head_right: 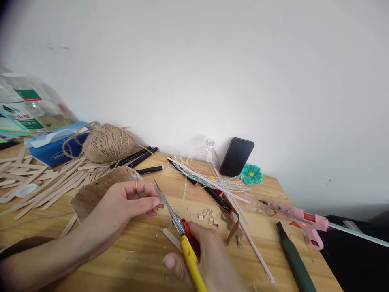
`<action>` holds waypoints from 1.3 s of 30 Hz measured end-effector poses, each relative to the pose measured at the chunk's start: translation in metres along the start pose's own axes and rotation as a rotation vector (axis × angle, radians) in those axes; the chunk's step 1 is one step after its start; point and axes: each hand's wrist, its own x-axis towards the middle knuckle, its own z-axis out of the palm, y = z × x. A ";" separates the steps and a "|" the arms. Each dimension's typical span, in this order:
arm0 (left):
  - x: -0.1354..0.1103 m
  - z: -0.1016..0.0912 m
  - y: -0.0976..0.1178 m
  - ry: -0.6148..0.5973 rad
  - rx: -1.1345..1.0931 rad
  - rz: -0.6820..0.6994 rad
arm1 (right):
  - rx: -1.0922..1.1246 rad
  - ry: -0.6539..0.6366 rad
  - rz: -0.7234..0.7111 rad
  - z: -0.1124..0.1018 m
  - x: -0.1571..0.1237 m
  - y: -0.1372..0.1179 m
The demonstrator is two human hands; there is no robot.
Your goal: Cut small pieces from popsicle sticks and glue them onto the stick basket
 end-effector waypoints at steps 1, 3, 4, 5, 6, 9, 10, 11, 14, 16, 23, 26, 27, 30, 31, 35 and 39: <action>0.000 0.000 0.000 -0.004 -0.008 0.002 | 0.016 -0.002 0.010 0.000 0.000 0.001; 0.000 0.000 -0.001 -0.014 -0.026 0.011 | 0.045 -0.006 0.024 0.001 0.001 0.004; 0.000 0.000 -0.001 -0.016 -0.035 0.016 | 0.058 0.001 0.028 0.002 0.001 0.006; 0.000 0.000 -0.002 -0.016 -0.046 0.019 | 0.071 0.012 0.030 0.002 0.001 0.009; -0.001 0.000 -0.002 -0.018 -0.059 0.018 | 0.086 0.023 0.028 0.003 0.001 0.011; -0.002 0.000 -0.002 -0.015 -0.107 0.004 | 0.119 0.024 0.010 0.006 0.002 0.016; -0.002 0.000 -0.002 -0.015 -0.121 0.004 | 0.116 0.017 0.003 0.007 0.002 0.017; -0.002 0.000 -0.002 -0.015 -0.135 0.006 | 0.105 0.012 -0.005 0.008 0.003 0.018; -0.002 0.000 -0.002 -0.010 -0.164 0.009 | 0.072 0.012 -0.038 0.009 0.004 0.020; -0.002 0.000 -0.002 0.003 -0.158 0.005 | 0.063 0.009 -0.045 0.009 0.004 0.020; -0.001 0.001 -0.005 -0.012 -0.078 0.009 | 0.046 0.007 -0.008 0.009 0.000 0.011; -0.002 0.002 -0.006 -0.019 -0.052 0.003 | 0.002 0.018 -0.012 0.010 0.000 0.009; -0.002 0.002 -0.006 -0.018 -0.050 -0.003 | -0.009 0.024 -0.018 0.010 0.000 0.009; -0.002 0.002 -0.007 -0.007 -0.061 -0.028 | -0.028 0.039 -0.041 0.010 -0.002 0.008; -0.003 0.002 -0.007 -0.003 -0.064 -0.034 | -0.032 0.039 -0.044 0.009 -0.002 0.008; -0.003 0.003 -0.006 0.009 -0.074 -0.039 | -0.045 0.029 -0.038 0.007 -0.004 0.004; -0.005 0.003 -0.007 -0.002 -0.049 -0.044 | -0.035 0.021 -0.043 0.006 -0.002 -0.001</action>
